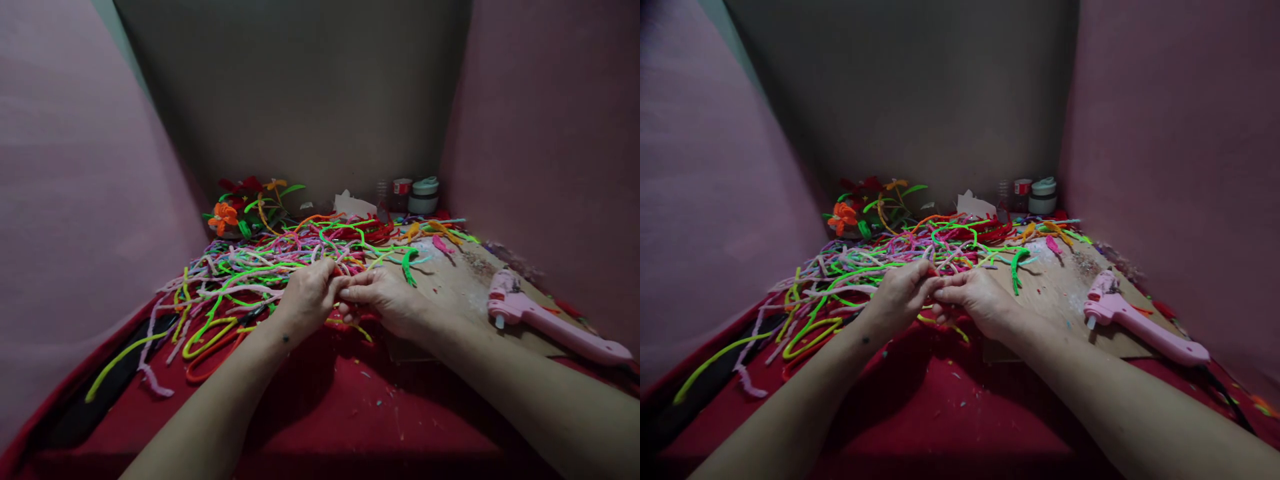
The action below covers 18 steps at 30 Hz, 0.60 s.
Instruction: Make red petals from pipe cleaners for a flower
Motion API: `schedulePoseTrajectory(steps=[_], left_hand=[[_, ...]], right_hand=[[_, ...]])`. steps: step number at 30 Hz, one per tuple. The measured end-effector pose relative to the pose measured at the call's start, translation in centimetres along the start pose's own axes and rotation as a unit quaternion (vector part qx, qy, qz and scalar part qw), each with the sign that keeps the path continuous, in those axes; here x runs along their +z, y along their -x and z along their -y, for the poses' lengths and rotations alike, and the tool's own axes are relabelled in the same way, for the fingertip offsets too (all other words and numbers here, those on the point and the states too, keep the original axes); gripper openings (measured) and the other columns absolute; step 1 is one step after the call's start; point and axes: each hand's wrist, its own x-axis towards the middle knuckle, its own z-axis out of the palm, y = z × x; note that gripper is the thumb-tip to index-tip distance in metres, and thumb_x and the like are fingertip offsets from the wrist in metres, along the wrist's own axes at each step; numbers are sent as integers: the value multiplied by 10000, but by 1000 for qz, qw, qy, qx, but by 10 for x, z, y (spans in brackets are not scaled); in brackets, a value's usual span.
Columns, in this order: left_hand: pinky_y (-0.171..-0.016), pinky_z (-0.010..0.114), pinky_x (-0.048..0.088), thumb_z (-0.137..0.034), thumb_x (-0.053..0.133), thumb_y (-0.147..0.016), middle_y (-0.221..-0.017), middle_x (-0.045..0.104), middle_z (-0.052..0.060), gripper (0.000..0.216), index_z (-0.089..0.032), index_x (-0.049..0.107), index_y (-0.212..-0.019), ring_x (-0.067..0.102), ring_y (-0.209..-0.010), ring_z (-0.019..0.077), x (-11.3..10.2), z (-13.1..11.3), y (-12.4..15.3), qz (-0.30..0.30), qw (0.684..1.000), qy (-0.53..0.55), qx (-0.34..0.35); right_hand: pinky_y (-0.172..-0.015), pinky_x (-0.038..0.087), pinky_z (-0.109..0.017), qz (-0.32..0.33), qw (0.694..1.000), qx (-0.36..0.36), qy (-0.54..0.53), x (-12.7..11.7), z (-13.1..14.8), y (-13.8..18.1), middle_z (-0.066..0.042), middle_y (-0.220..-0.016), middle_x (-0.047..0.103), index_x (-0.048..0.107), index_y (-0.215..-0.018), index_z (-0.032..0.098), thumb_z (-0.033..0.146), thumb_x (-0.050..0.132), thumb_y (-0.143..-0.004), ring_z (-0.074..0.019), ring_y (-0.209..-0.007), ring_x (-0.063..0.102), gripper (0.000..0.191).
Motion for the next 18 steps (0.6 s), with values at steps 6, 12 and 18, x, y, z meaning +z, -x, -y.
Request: schedulePoseTrajectory(steps=[6,12,18], left_hand=[[-399,189,250,-352,522,-776,-506,494,-28,229,-156,546,-659,398,-411,68,-6,-2,-4,95,940,280,-170],[-418,198,310,-312,521,-770,-500,516,-27,187,-168,564,-658,417,-411,75,1,-2,0,-7,957,238,-163],[-543,210,374,-272,540,-757,-556,554,-13,147,-182,595,-656,479,-530,97,5,-4,1,-89,990,86,-69]], right_hand=[[-441,394,-201,-31,998,-35,44,4,3,2,-14,-500,603,627,-593,107,231,671,-641,-76,-424,514,141],[-462,434,-215,-38,997,-25,56,5,3,2,-6,-484,599,599,-545,125,221,643,-631,-76,-418,510,136],[-439,424,-212,-43,997,-26,52,7,4,3,-1,-466,598,597,-541,133,214,631,-608,-79,-394,502,110]])
